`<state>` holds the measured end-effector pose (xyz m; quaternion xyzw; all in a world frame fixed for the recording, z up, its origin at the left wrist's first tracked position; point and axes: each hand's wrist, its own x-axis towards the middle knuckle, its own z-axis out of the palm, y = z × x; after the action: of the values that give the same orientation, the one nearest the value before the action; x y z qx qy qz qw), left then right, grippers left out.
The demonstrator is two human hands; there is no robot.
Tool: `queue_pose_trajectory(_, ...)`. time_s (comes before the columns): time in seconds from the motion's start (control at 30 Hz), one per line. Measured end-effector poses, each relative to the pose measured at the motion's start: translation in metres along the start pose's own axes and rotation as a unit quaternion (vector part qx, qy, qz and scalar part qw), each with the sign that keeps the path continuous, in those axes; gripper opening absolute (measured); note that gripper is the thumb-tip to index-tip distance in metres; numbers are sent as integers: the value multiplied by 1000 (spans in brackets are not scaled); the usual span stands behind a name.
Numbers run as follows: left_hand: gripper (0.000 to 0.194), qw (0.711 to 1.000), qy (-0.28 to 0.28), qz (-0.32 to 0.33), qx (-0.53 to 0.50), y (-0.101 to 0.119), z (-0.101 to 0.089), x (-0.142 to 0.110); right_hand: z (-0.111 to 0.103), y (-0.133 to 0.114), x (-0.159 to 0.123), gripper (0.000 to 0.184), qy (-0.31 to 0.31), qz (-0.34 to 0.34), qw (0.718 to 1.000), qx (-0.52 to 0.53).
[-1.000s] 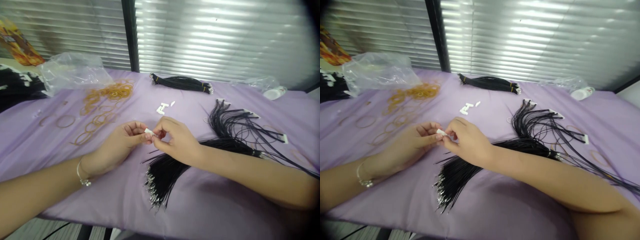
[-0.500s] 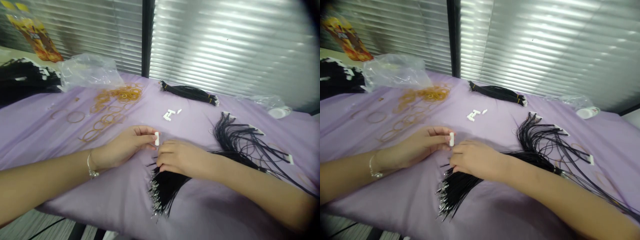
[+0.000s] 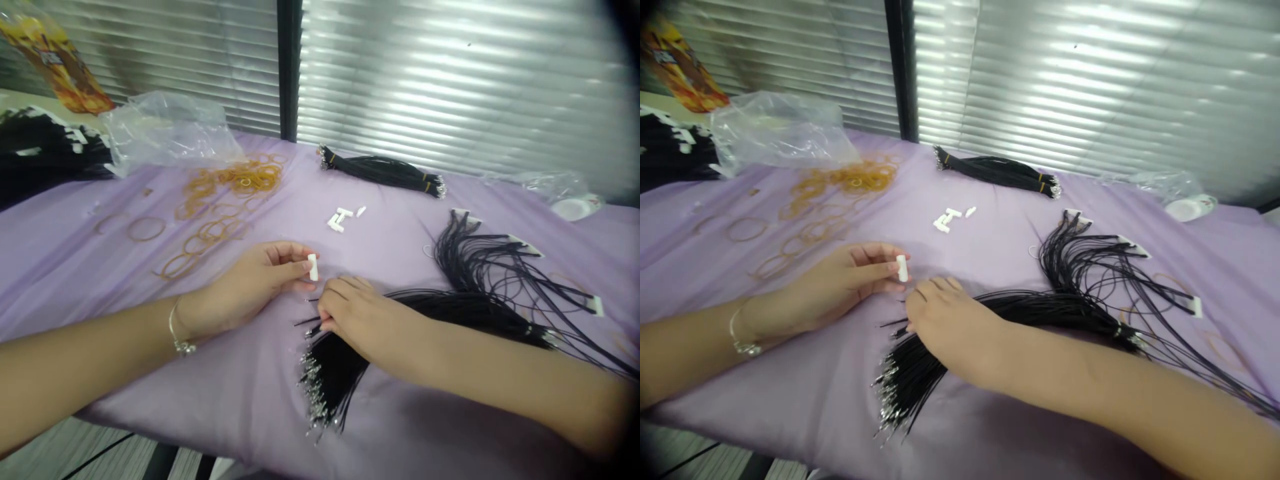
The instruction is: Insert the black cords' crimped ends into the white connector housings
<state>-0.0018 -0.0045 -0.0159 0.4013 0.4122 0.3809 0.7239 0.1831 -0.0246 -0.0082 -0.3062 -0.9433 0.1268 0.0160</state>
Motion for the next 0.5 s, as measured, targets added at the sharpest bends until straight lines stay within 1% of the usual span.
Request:
queue_pose_trajectory(0.1, 16, 1000, 10, 1, -1, 2, 2, 0, -3, 0, 3, 19, 3, 58, 996, 61)
queue_pose_trajectory(0.17, 17, 1000, 15, -2, 6, 3, 2, 0, -7, 2, 6, 15, 0, 100, 987, 129)
queue_pose_trajectory(0.23, 17, 1000, 24, -2, 15, 4, 3, -1, -9, 5, 8, 12, -3, 127, 976, 179)
queue_pose_trajectory(0.3, 17, 999, 32, 1, 23, 4, 3, -2, -8, 9, 8, 11, -2, 120, 973, 197)
queue_pose_trajectory(0.4, 16, 999, 27, 6, 36, 5, 3, -3, -7, 13, 4, 14, 0, 84, 981, 177)
queue_pose_trajectory(0.43, 15, 999, 19, 4, 43, 5, 3, -4, -7, 14, 3, 15, 1, 80, 982, 170)
queue_pose_trajectory(0.5, 15, 998, 9, 1, 57, 5, 3, -5, -10, 14, 1, 15, 4, 96, 980, 172)
